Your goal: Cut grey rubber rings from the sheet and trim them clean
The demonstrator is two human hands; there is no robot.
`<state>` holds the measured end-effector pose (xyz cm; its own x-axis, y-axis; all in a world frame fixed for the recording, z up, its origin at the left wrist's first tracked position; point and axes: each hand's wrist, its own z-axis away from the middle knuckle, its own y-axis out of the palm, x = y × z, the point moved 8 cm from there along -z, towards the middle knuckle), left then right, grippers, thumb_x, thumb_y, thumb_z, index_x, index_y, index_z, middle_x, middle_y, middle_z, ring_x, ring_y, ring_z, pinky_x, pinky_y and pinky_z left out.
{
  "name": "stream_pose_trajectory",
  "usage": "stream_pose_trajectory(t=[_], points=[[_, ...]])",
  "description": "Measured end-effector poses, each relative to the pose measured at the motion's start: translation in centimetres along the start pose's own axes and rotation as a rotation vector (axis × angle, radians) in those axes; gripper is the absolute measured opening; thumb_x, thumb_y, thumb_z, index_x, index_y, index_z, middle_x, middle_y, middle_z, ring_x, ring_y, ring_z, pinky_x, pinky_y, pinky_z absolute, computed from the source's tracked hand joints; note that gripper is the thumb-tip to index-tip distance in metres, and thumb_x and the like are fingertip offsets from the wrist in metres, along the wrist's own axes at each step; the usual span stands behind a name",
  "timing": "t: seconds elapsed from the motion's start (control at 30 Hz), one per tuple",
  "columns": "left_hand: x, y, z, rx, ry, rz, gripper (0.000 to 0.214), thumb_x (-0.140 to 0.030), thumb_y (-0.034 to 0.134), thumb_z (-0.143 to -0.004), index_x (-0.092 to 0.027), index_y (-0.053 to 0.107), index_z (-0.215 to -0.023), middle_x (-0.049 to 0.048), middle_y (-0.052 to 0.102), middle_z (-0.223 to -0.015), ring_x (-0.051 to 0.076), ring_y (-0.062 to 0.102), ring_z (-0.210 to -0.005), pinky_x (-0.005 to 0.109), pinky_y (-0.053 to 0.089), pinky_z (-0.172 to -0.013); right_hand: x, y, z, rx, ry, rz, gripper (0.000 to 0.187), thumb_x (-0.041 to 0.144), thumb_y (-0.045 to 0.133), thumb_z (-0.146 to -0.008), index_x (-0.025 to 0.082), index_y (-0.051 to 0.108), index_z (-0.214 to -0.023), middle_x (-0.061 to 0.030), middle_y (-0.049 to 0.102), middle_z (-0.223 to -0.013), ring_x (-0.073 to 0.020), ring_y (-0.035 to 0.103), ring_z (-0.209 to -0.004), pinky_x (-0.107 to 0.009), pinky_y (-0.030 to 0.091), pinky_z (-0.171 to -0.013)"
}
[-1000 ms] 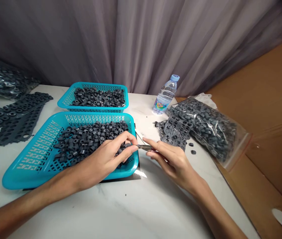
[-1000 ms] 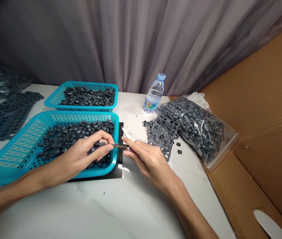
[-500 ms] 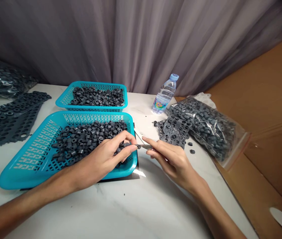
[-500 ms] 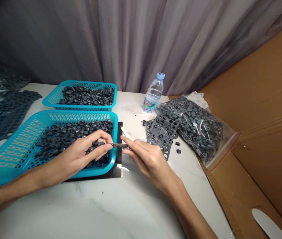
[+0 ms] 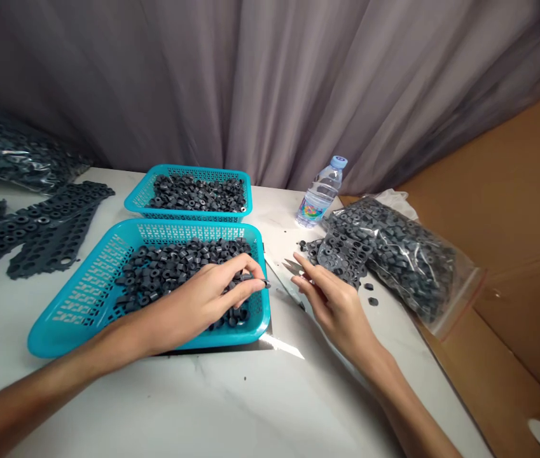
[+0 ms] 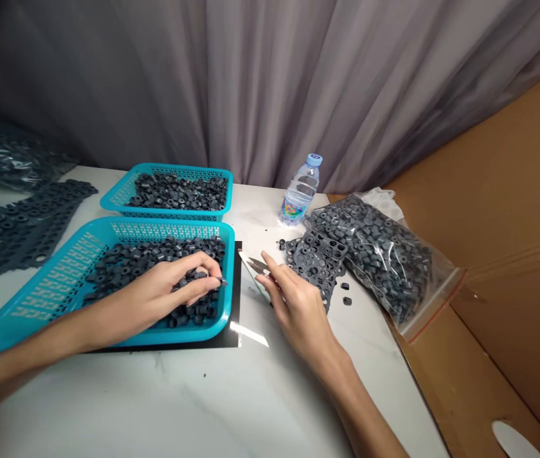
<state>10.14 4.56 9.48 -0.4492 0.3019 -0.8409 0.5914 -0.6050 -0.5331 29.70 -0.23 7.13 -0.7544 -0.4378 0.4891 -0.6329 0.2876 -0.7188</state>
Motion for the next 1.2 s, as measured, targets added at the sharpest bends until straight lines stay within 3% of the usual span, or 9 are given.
stream_pose_trajectory(t=[0.17, 0.4, 0.53, 0.77, 0.87, 0.97, 1.03, 1.2], points=[[-0.2, -3.0, 0.8, 0.07, 0.0, -0.117, 0.032, -0.052, 0.048, -0.108, -0.027, 0.068, -0.108, -0.0021, 0.065, -0.083, 0.017, 0.057, -0.074, 0.027, 0.042, -0.069, -1.9, 1.5, 0.3, 0.025, 0.13, 0.097, 0.043, 0.034, 0.052, -0.111, 0.014, 0.062, -0.147, -0.0139, 0.075, -0.106, -0.0246, 0.072, -0.084, -0.036, 0.057, -0.076], [2.7, -5.6, 2.1, 0.133, -0.088, -0.246, 0.031, -0.053, 0.053, -0.105, -0.029, 0.073, -0.103, -0.0011, 0.064, -0.078, 0.021, 0.06, -0.075, 0.027, 0.042, -0.072, -3.5, 2.1, 0.6, 0.014, 0.227, 0.163, 0.042, 0.039, 0.049, -0.112, 0.013, 0.066, -0.141, -0.0115, 0.069, -0.099, -0.0264, 0.071, -0.086, -0.038, 0.055, -0.077], [3.4, -5.0, 1.9, 0.185, -0.064, -0.235, 0.029, -0.05, 0.053, -0.106, -0.028, 0.072, -0.106, 0.0001, 0.067, -0.082, 0.023, 0.062, -0.084, 0.028, 0.042, -0.074, -4.5, 3.2, 1.1, 0.045, 0.242, 0.192, 0.042, 0.039, 0.047, -0.112, 0.013, 0.065, -0.14, -0.0109, 0.068, -0.098, -0.0272, 0.071, -0.086, -0.039, 0.056, -0.077], [3.6, -3.2, 1.8, 0.318, -0.125, -0.226, 0.033, -0.051, 0.046, -0.109, -0.033, 0.068, -0.126, 0.0015, 0.07, -0.107, 0.024, 0.065, -0.105, 0.03, 0.042, -0.092, -5.1, 4.4, 1.8, 0.11, 0.356, 0.109, 0.038, 0.041, 0.044, -0.111, 0.022, 0.06, -0.14, -0.014, 0.073, -0.126, -0.0322, 0.072, -0.112, -0.045, 0.055, -0.095], [3.0, -3.3, 1.4, 0.299, -0.135, -0.183, 0.036, -0.053, 0.044, -0.11, -0.032, 0.067, -0.127, 0.0, 0.067, -0.096, 0.021, 0.064, -0.091, 0.03, 0.043, -0.085, -5.0, 4.5, 1.7, 0.119, 0.345, 0.123, 0.038, 0.039, 0.04, -0.112, 0.022, 0.063, -0.136, -0.0142, 0.073, -0.124, -0.0336, 0.07, -0.114, -0.048, 0.054, -0.098], [1.9, -2.8, 0.9, 0.251, -0.089, 0.001, 0.037, -0.054, 0.043, -0.11, -0.026, 0.067, -0.115, -0.0035, 0.059, -0.08, 0.016, 0.055, -0.073, 0.028, 0.043, -0.073, -5.2, 4.5, 1.5, 0.105, 0.353, 0.149, 0.042, 0.038, 0.039, -0.111, 0.02, 0.062, -0.141, -0.0143, 0.068, -0.113, -0.032, 0.07, -0.103, -0.046, 0.055, -0.09], [1.5, -2.4, 0.9, 0.184, -0.053, 0.149, 0.034, -0.052, 0.046, -0.11, -0.024, 0.065, -0.104, -0.0045, 0.055, -0.078, 0.015, 0.052, -0.073, 0.026, 0.042, -0.071, -5.4, 4.4, 1.5, 0.092, 0.364, 0.153, 0.044, 0.038, 0.04, -0.111, 0.018, 0.061, -0.144, -0.0137, 0.064, -0.109, -0.0309, 0.069, -0.099, -0.044, 0.056, -0.087], [2.8, -2.1, 2.1, 0.108, -0.047, 0.239, 0.042, -0.054, 0.049, -0.108, -0.02, 0.057, -0.085, -0.0038, 0.058, -0.077, 0.014, 0.052, -0.074, 0.028, 0.042, -0.074, -5.9, 4.1, 1.5, 0.076, 0.367, 0.185, 0.047, 0.041, 0.044, -0.109, 0.016, 0.061, -0.146, -0.0128, 0.063, -0.105, -0.0313, 0.065, -0.096, -0.047, 0.054, -0.09]])
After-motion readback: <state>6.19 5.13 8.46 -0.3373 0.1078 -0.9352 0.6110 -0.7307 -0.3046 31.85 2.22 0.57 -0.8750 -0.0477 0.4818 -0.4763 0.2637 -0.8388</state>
